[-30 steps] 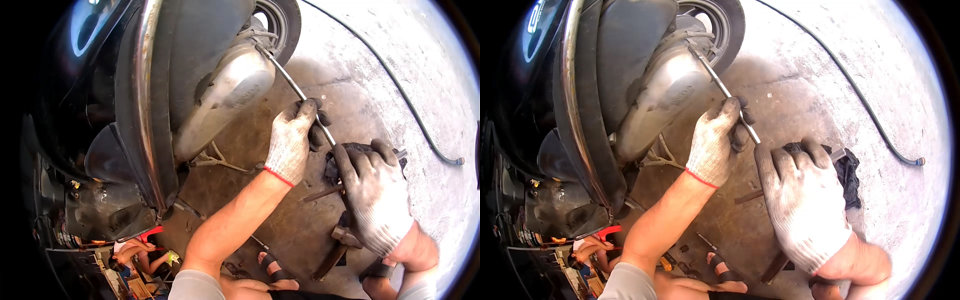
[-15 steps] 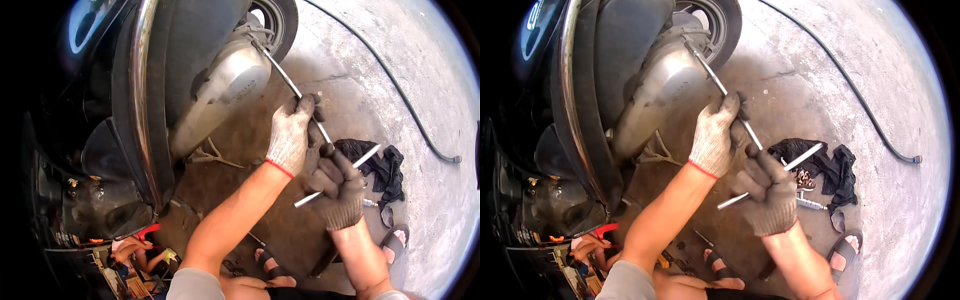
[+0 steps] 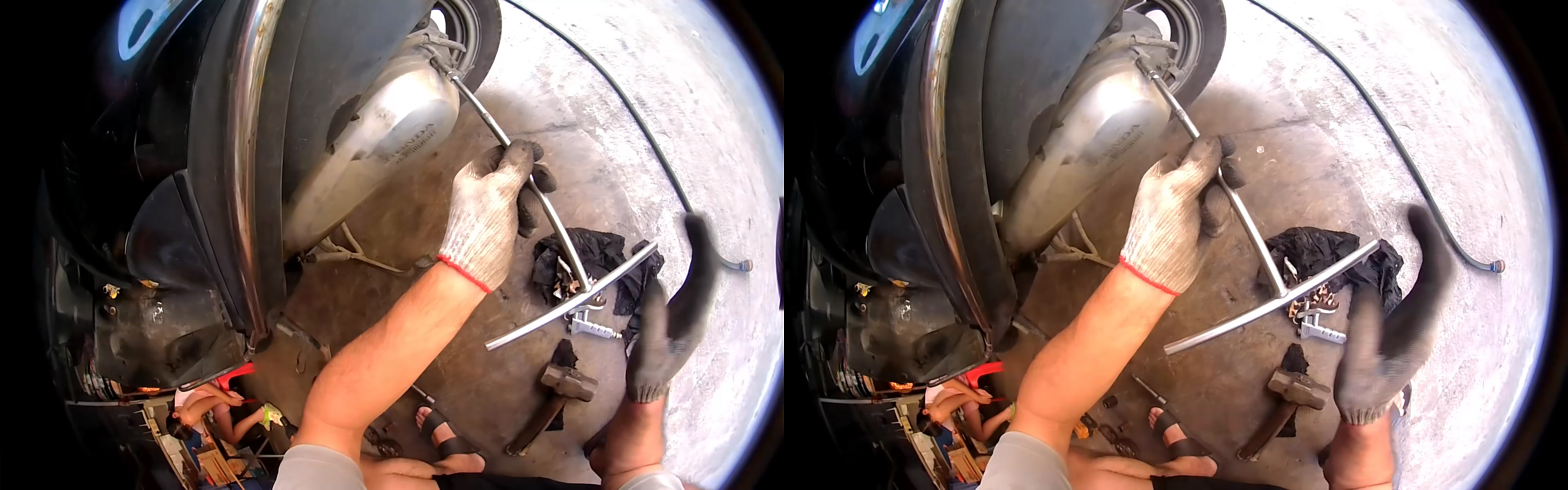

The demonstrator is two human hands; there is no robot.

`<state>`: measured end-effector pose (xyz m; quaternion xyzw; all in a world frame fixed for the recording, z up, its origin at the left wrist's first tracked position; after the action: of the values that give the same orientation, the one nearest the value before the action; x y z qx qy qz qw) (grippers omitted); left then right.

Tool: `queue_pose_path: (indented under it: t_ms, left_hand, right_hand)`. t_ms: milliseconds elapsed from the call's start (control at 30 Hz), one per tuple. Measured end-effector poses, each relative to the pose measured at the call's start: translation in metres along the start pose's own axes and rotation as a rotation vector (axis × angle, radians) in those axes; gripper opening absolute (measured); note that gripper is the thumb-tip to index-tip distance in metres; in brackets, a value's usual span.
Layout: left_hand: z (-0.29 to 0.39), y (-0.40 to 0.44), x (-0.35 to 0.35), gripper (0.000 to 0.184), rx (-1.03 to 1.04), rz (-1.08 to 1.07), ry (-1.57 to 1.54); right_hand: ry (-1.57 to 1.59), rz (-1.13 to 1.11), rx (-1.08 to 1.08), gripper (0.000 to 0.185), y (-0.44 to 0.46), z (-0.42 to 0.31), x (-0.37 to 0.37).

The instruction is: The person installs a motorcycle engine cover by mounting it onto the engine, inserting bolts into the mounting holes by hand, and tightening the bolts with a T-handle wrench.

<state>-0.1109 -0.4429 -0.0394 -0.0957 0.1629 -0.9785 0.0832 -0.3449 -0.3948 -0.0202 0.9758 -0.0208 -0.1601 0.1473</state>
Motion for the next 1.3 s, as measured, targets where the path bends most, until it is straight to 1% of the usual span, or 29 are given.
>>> queue_pose_path:
  t_ms: [33, 67, 133, 200, 233, 267, 300, 333, 400, 433, 467, 500, 533, 600, 667, 700, 733, 767, 800, 833, 933, 1000, 1067, 1100, 1133, 1200, 1267, 1300]
  left_hand:
    - [0.001, -0.001, 0.002, 0.027, 0.007, 0.018, 0.009]
    - [0.0, 0.001, 0.004, 0.027, 0.008, 0.017, 0.006]
    - [-0.001, 0.003, 0.008, 0.027, 0.009, 0.033, -0.03]
    - [-0.001, -0.001, 0.008, 0.026, -0.002, 0.024, -0.057]
    - [0.002, -0.006, 0.009, 0.028, 0.049, 0.021, -0.027]
    - [0.004, -0.012, 0.007, 0.03, 0.099, 0.02, 0.003]
    - [0.001, -0.018, 0.004, 0.035, 0.119, 0.035, -0.02]
    - [-0.004, -0.031, 0.001, 0.035, 0.115, 0.037, -0.021]
    - [0.011, -0.062, 0.004, 0.04, 0.46, -0.028, 0.113]
    - [0.008, -0.071, 0.006, 0.04, 0.459, -0.028, 0.115]
    - [0.01, -0.083, 0.019, 0.042, 0.54, -0.168, 0.131]
    - [0.014, -0.091, 0.032, 0.045, 0.619, -0.309, 0.145]
    - [0.015, -0.092, 0.036, 0.045, 0.619, -0.311, 0.144]
    - [0.022, -0.097, 0.052, 0.037, 0.689, -0.402, 0.304]
    - [0.022, -0.088, 0.056, 0.024, 0.718, -0.442, 0.305]
    - [0.023, -0.086, 0.061, 0.018, 0.728, -0.481, 0.332]
    - [0.024, -0.084, 0.065, 0.014, 0.737, -0.52, 0.359]
    - [0.019, -0.082, 0.065, 0.019, 0.723, -0.542, 0.404]
    - [0.019, -0.082, 0.068, 0.019, 0.723, -0.544, 0.401]
    - [0.019, -0.081, 0.071, 0.022, 0.703, -0.514, 0.444]
    - [0.027, -0.077, 0.083, 0.03, 0.757, -0.5, 0.493]
    - [0.035, -0.077, 0.089, 0.03, 0.787, -0.449, 0.482]
    - [0.038, -0.076, 0.091, 0.029, 0.801, -0.413, 0.46]
    - [0.041, -0.08, 0.089, 0.027, 0.878, -0.429, 0.487]
    - [0.041, -0.082, 0.085, 0.025, 0.907, -0.441, 0.499]
    - [0.04, -0.084, 0.08, 0.022, 0.92, -0.499, 0.528]
    - [0.035, -0.085, 0.076, 0.02, 0.902, -0.496, 0.53]
    - [0.036, -0.085, 0.078, 0.02, 0.901, -0.493, 0.526]
  right_hand:
    - [-0.218, -0.286, -0.141, 0.064, 0.01, -0.02, 0.016]
    - [-0.381, -0.548, -0.331, 0.067, 0.012, -0.04, 0.03]
    - [-0.419, -0.605, -0.232, 0.058, 0.015, -0.05, 0.054]
    - [-0.337, -0.594, -0.142, 0.054, 0.027, -0.029, 0.074]
    - [-0.362, -0.565, -0.207, 0.053, 0.027, -0.024, 0.076]
    - [-0.364, -0.561, -0.212, 0.053, 0.029, -0.022, 0.077]
    - [-0.361, -0.532, -0.219, 0.052, 0.029, -0.021, 0.076]
    - [-0.358, -0.507, -0.222, 0.05, 0.028, -0.02, 0.073]
    - [-0.335, -0.481, -0.25, 0.048, 0.032, -0.025, 0.068]
    - [-0.361, -0.467, -0.293, 0.048, 0.033, -0.03, 0.067]
    - [-0.388, -0.455, -0.333, 0.047, 0.033, -0.034, 0.067]
    - [-0.387, -0.457, -0.329, 0.047, 0.032, -0.033, 0.068]
    - [-0.369, -0.483, -0.314, 0.049, 0.032, -0.03, 0.069]
    - [-0.356, -0.51, -0.301, 0.051, 0.032, -0.029, 0.068]
    - [-0.208, -0.486, -0.306, 0.059, 0.032, -0.03, 0.065]
    - [-0.28, -0.509, -0.255, 0.063, 0.033, -0.024, 0.066]
    - [-0.281, -0.51, -0.256, 0.063, 0.032, -0.018, 0.067]
    - [-0.172, -0.498, -0.253, 0.062, 0.031, -0.01, 0.067]
    - [-0.121, -0.49, -0.251, 0.062, 0.03, -0.006, 0.068]
    - [-0.071, -0.482, -0.249, 0.062, 0.028, -0.001, 0.069]
    - [0.514, -0.419, 0.223, 0.044, 0.016, 0.029, 0.077]
    - [1.071, -0.377, 0.467, 0.028, -0.01, 0.056, 0.09]
    - [0.725, -0.494, 0.14, 0.025, -0.011, 0.048, 0.087]
    - [0.658, -0.488, 0.222, 0.027, -0.001, 0.044, 0.087]
    - [0.589, -0.481, 0.304, 0.032, 0.011, 0.037, 0.087]
    - [-0.01, -0.476, 0.007, 0.037, 0.018, 0.015, 0.08]
    - [0.098, -0.47, 0.129, 0.038, 0.01, 0.027, 0.088]
    - [0.153, -0.473, 0.107, 0.037, 0.011, 0.023, 0.087]
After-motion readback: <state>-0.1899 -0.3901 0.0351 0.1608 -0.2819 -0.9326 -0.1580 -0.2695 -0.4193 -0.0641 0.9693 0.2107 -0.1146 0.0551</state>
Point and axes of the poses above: each hand's wrist, its own y-axis towards the middle knuckle, its own x-axis out of the palm, z = x × y, the point moved 7 cm from there along y, towards the middle knuckle, and after that the axes turned 8 degrees about -z, right-handed, at the moved point
